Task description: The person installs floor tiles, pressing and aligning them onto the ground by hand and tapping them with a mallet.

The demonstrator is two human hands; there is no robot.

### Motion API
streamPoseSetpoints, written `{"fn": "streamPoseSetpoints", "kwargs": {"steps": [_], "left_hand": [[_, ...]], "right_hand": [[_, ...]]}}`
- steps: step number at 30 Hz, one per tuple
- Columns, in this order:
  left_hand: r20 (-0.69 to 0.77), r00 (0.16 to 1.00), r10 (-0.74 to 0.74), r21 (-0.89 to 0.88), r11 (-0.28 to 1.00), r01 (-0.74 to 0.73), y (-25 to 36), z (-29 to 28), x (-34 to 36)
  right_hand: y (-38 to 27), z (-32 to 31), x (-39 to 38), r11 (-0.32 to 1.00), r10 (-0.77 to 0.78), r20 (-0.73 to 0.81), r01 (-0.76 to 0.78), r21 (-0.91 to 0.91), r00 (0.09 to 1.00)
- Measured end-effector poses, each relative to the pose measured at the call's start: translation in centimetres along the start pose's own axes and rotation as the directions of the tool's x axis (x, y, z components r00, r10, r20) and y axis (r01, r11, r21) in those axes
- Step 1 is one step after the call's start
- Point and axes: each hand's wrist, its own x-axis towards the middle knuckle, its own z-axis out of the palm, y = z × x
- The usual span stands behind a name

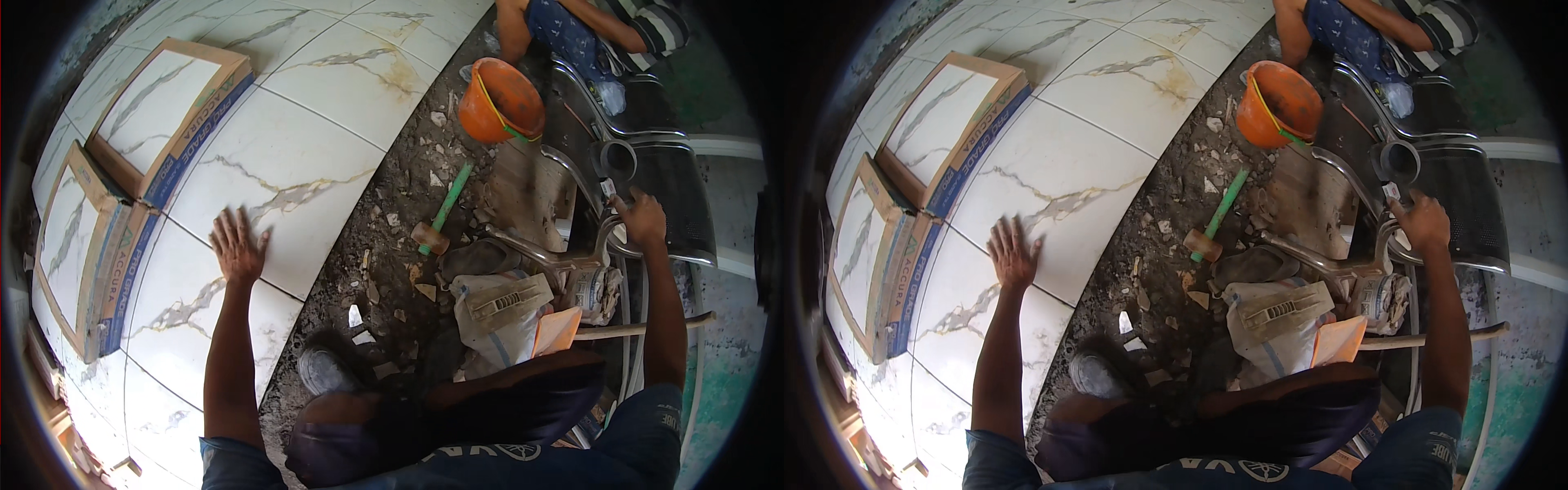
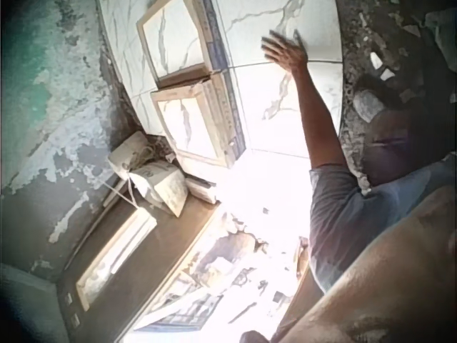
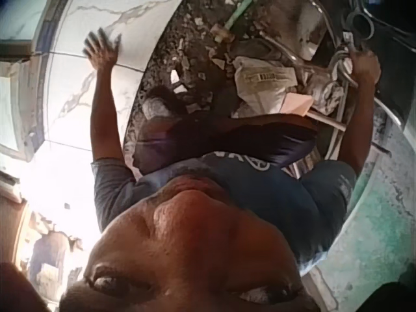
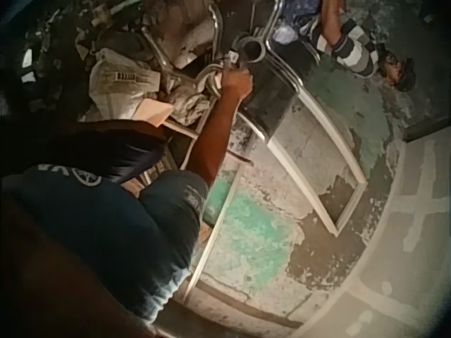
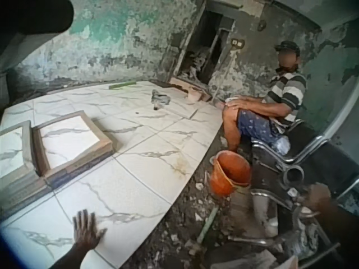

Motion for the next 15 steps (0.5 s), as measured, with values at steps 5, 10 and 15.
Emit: {"fn": "streamPoseSetpoints", "kwargs": {"steps": [5,10,15], "left_hand": [[-0.064,0.972,0.224,-0.132,0.964,-0.231,4.8,-0.5,-3.6],[0.105,0.815,0.570,-0.194,0.815,-0.546,8.3,-1.2,-8.6],[0.030,0.815,0.579,-0.214,0.800,-0.561,7.3,-0.5,-10.3]], "right_hand": [[-0.6,-0.4,-0.1,0.998,0.063,0.018,-0.063,0.000,0.998],[-0.5,0.0,-0.3,0.998,0.063,0.055,-0.063,-0.006,0.996],[-0.5,0.1,-0.2,0.999,0.028,-0.012,-0.028,0.032,1.000]]}}
